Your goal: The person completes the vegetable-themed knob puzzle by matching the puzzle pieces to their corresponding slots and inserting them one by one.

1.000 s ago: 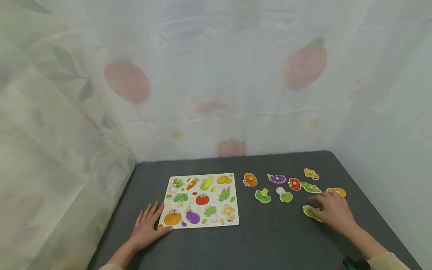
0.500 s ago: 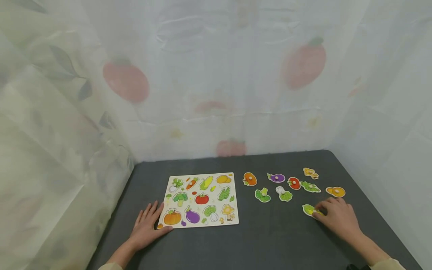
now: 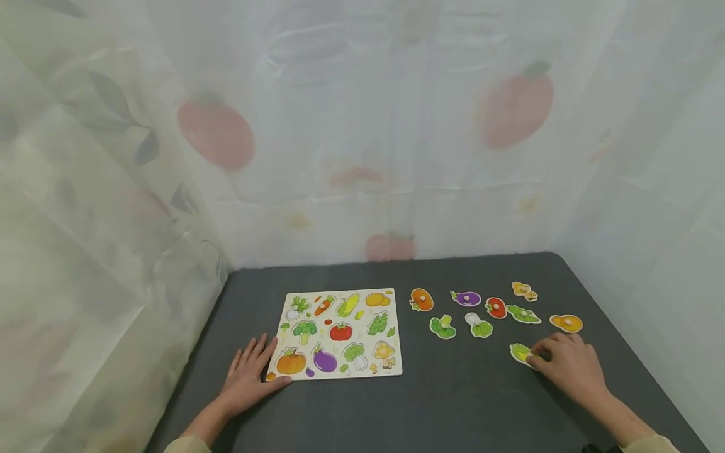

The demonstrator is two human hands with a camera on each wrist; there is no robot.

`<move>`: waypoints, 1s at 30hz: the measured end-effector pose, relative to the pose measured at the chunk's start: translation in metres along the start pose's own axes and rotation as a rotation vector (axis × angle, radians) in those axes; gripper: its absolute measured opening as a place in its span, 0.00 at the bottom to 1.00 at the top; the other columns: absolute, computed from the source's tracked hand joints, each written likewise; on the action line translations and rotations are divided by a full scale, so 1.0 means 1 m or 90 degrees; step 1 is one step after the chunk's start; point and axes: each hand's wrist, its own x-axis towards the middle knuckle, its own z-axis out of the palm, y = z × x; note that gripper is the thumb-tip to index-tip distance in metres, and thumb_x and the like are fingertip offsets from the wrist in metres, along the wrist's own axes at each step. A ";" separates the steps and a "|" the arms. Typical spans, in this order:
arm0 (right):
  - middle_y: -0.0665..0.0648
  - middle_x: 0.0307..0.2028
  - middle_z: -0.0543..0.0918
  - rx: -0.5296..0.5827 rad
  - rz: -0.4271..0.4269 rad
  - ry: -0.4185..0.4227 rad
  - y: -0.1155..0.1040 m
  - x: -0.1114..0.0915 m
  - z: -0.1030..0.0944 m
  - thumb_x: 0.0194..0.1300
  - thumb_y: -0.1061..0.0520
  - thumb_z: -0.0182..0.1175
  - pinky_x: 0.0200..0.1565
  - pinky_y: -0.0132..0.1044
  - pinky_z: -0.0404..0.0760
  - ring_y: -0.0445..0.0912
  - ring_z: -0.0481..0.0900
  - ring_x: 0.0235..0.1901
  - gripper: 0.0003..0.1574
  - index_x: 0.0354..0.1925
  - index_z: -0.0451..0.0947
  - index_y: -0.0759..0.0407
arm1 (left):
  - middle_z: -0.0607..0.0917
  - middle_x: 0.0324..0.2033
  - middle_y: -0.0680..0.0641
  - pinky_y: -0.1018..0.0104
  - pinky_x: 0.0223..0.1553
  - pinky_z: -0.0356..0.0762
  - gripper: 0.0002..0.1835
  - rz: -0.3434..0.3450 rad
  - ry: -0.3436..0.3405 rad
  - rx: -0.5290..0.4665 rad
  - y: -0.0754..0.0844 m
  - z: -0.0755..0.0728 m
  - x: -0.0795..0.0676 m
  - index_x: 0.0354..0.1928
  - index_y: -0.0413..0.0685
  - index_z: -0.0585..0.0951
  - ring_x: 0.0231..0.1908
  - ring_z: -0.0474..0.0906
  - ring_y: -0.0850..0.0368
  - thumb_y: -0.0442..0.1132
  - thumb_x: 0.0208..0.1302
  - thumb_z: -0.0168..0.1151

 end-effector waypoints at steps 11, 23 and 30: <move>0.50 0.30 0.80 -0.002 0.016 -0.016 -0.001 0.001 0.001 0.53 0.48 0.78 0.36 0.61 0.71 0.63 0.76 0.42 0.08 0.26 0.88 0.47 | 0.51 0.79 0.35 0.30 0.72 0.30 0.59 0.000 -0.003 0.001 0.002 -0.002 0.001 0.82 0.49 0.56 0.77 0.39 0.31 0.75 0.57 0.64; 0.50 0.32 0.81 -0.011 -0.025 0.021 -0.005 0.005 0.002 0.54 0.52 0.76 0.32 0.56 0.72 0.56 0.77 0.38 0.05 0.27 0.88 0.46 | 0.52 0.79 0.35 0.31 0.72 0.31 0.59 0.006 0.009 0.007 -0.001 0.000 0.001 0.82 0.49 0.56 0.77 0.40 0.32 0.75 0.57 0.65; 0.47 0.31 0.80 -0.010 -0.068 0.039 -0.009 0.009 0.003 0.53 0.53 0.78 0.34 0.55 0.73 0.51 0.76 0.35 0.05 0.30 0.90 0.45 | 0.52 0.79 0.35 0.31 0.72 0.30 0.59 0.006 0.007 0.001 0.001 -0.001 0.000 0.82 0.49 0.56 0.77 0.39 0.32 0.75 0.57 0.65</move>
